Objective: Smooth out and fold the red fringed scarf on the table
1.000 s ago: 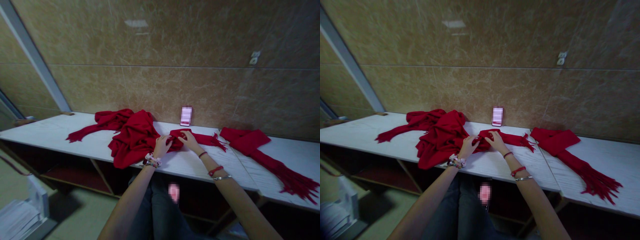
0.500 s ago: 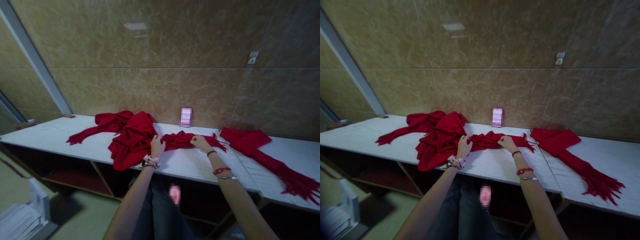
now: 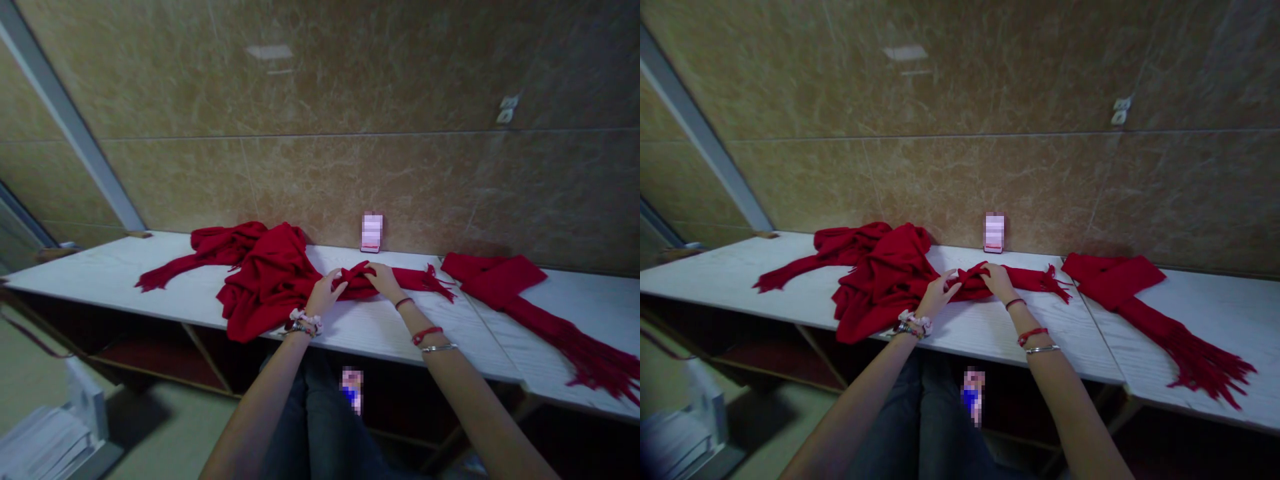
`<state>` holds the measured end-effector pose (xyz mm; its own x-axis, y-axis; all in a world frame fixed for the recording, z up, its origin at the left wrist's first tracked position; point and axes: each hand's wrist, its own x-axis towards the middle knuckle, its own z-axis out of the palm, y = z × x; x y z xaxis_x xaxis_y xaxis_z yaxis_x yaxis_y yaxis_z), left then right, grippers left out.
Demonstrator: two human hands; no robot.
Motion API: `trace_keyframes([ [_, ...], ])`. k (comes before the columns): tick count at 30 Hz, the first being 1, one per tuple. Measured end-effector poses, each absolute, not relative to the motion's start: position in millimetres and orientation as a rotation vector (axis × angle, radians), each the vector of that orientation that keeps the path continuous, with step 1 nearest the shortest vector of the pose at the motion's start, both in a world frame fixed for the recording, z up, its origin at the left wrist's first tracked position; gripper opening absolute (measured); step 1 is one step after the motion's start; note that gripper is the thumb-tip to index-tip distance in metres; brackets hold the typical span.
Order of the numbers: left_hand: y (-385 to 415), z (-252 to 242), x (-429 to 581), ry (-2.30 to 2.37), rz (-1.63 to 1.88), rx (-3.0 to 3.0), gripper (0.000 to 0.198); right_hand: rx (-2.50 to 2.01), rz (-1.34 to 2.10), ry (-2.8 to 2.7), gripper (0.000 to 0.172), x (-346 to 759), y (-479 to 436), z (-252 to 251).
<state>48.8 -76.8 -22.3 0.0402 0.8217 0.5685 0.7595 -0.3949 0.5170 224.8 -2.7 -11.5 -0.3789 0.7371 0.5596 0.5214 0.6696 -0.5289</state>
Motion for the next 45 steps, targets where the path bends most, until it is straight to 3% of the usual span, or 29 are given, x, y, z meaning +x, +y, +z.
trace_keyframes([
  [6,-80.0,-19.1,50.1,1.802,1.228,2.347,0.022,-0.956,0.418,-2.011,0.013,238.1,-10.2,-4.1],
  [13,-88.6,-9.3,44.8,2.399,1.509,1.797,0.023,-1.182,0.336,-1.723,0.023,260.1,7.6,-2.4],
  [16,-86.4,-13.3,43.7,2.339,1.427,2.015,0.030,-1.178,0.358,-1.782,0.008,260.7,7.3,-7.2],
  [21,-79.3,-22.5,45.2,1.879,1.372,2.434,0.048,-1.044,0.349,-1.880,0.033,248.1,-3.8,-5.1],
  [25,-74.8,-25.2,47.6,1.681,1.251,2.434,0.040,-0.985,0.398,-1.907,0.024,242.7,-9.0,-4.6],
  [28,-74.3,-24.4,47.9,1.704,1.345,2.293,0.031,-0.960,0.457,-1.890,0.010,241.5,-10.4,-5.6],
  [32,-77.2,-22.1,48.3,1.771,1.354,2.179,0.029,-0.923,0.537,-1.773,0.005,241.0,-8.3,-2.1],
  [37,-80.2,-19.4,50.2,1.849,1.169,2.261,0.016,-0.920,0.600,-1.476,0.020,247.6,3.7,1.5],
  [41,-81.8,-13.1,47.4,2.108,1.337,2.074,0.019,-1.002,0.591,-1.250,0.034,261.4,15.6,-1.7],
  [45,-84.4,-8.4,43.0,2.427,1.499,1.735,0.027,-1.084,0.587,-1.302,0.027,270.6,19.6,-8.2],
])
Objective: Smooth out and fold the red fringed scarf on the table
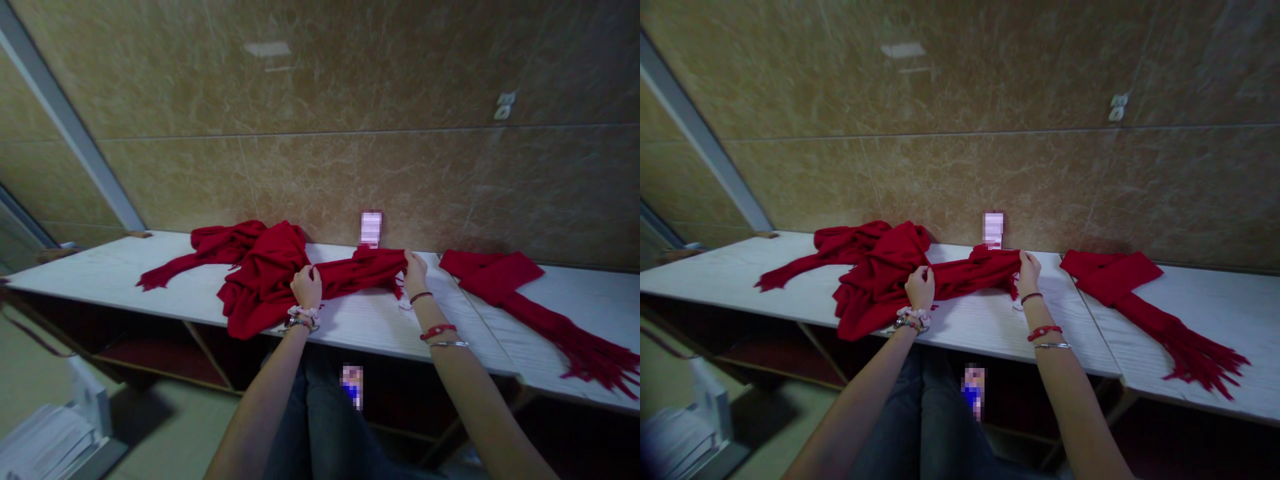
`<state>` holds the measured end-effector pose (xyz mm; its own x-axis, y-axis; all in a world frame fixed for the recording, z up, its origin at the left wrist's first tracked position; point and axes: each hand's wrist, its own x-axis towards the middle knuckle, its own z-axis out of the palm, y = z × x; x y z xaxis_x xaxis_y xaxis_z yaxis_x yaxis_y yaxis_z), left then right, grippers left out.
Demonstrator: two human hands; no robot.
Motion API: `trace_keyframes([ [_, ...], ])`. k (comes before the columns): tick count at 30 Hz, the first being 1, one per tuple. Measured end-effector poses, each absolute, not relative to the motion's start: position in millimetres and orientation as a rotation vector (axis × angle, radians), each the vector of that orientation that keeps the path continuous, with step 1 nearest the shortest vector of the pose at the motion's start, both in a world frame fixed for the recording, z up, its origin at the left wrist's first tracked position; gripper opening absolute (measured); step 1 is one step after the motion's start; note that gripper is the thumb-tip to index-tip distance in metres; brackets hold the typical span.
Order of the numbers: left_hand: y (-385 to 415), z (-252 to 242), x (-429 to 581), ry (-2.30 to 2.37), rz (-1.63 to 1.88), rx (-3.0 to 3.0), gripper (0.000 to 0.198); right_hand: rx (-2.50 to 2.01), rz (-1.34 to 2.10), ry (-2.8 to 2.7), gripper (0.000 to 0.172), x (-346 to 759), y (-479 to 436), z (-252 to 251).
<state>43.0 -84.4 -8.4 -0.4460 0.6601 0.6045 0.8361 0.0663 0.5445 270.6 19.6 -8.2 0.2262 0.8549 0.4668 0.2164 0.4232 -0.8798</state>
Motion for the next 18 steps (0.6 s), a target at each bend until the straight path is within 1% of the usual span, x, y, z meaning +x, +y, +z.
trace_keyframes([
  [2,-85.0,-9.4,42.9,-2.131,-1.287,-1.495,0.023,-1.116,0.582,-1.417,0.016,269.1,17.5,-11.7],
  [4,-84.0,-12.8,43.9,-2.020,-1.255,-1.612,0.020,-1.133,0.557,-1.548,0.007,264.0,13.2,-14.1],
  [5,-82.8,-15.0,44.5,-1.938,-1.254,-1.712,0.022,-1.130,0.533,-1.611,0.009,260.6,10.6,-14.6],
  [8,-78.1,-21.6,45.6,-1.721,-1.275,-2.080,0.047,-1.082,0.456,-1.756,0.032,250.9,3.5,-14.7],
  [10,-75.7,-23.9,46.0,-1.659,-1.244,-2.305,0.059,-1.085,0.342,-1.918,0.040,246.3,0.6,-15.5],
  [12,-75.3,-23.7,46.5,-1.636,-1.213,-2.446,0.060,-1.120,0.204,-2.108,0.042,243.1,-0.6,-18.2],
  [14,-76.6,-21.6,47.0,-1.618,-1.209,-2.503,0.054,-1.148,0.120,-2.239,0.042,240.4,-0.6,-22.2],
  [16,-78.6,-19.2,47.6,-1.602,-1.217,-2.523,0.048,-1.152,0.133,-2.277,0.041,238.2,0.3,-25.7],
  [18,-80.8,-17.5,48.1,-1.597,-1.220,-2.538,0.047,-1.164,0.140,-2.303,0.041,236.9,1.6,-27.1],
])
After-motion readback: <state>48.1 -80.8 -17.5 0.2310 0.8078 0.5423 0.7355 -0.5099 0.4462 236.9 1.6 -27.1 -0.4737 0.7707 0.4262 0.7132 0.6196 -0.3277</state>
